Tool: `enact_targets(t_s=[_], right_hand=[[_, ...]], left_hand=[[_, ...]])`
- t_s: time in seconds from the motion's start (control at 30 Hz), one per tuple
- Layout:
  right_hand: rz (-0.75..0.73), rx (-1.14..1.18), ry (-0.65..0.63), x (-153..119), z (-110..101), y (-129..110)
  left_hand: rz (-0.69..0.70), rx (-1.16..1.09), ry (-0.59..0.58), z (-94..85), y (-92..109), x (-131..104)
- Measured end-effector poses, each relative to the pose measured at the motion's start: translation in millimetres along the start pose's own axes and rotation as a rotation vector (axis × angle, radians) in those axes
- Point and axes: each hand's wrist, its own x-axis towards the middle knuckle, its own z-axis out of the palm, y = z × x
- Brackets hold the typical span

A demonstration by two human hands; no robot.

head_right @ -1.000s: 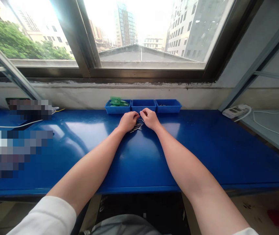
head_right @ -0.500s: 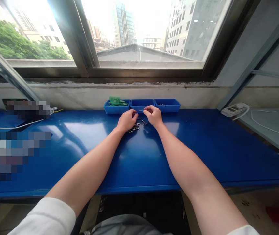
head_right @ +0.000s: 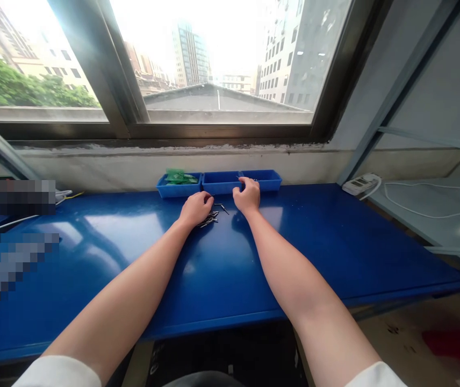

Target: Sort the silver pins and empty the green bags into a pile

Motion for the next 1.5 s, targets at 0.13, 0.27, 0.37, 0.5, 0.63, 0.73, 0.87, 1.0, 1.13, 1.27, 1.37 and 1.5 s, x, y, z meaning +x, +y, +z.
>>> enact_targets(t_s=[0.13, 0.27, 0.37, 0.5, 0.63, 0.73, 0.87, 1.0, 1.13, 1.27, 1.37, 1.5], right_hand=[[-0.018, -0.048, 0.007, -1.0, -0.5, -0.3], [-0.016, -0.053, 0.008, -1.3, 0.0, 0.6], [0.002, -0.073, -0.003, -1.0, 0.0, 1.3], [0.059, -0.112, -0.005, -0.3, -0.2, 2.7], [0.122, -0.122, -0.025, 1.0, 0.9, 7.5], [0.142, -0.13, -0.043, 1.8, 2.1, 13.0], [0.168, -0.178, -0.113, 1.8, 4.0, 16.4], [0.101, -0.175, -0.061, 0.3, 4.6, 9.6], [-0.03, -0.104, -0.196, -4.2, 2.3, -2.7], [-0.021, -0.202, -0.535, -9.4, 0.3, -12.4], [-0.021, -0.297, -0.601, -10.9, 0.8, -16.0], [-0.071, -0.281, -0.621, -11.5, 3.5, -15.1]], left_hand=[[-0.002, -0.023, -0.018, -1.4, 0.6, -0.9], [0.019, -0.099, -0.061, -5.5, 3.0, -4.4], [0.061, -0.108, -0.149, -6.8, 4.8, -7.1], [0.18, -0.051, -0.279, -4.9, 5.4, -9.1], [0.219, 0.004, -0.286, -2.0, 4.9, -9.1], [0.202, -0.005, -0.258, -0.7, 4.7, -8.3], [0.161, -0.042, -0.211, 0.8, 3.4, -6.9], [0.146, -0.066, -0.171, 2.9, 1.2, -5.3], [0.154, -0.064, -0.149, 4.0, 0.8, -4.4], [0.148, -0.047, -0.148, 4.3, 1.6, -3.9], [0.15, -0.039, -0.144, 5.9, 0.8, -3.3], [0.157, -0.047, -0.136, 8.0, -0.9, -2.8]])
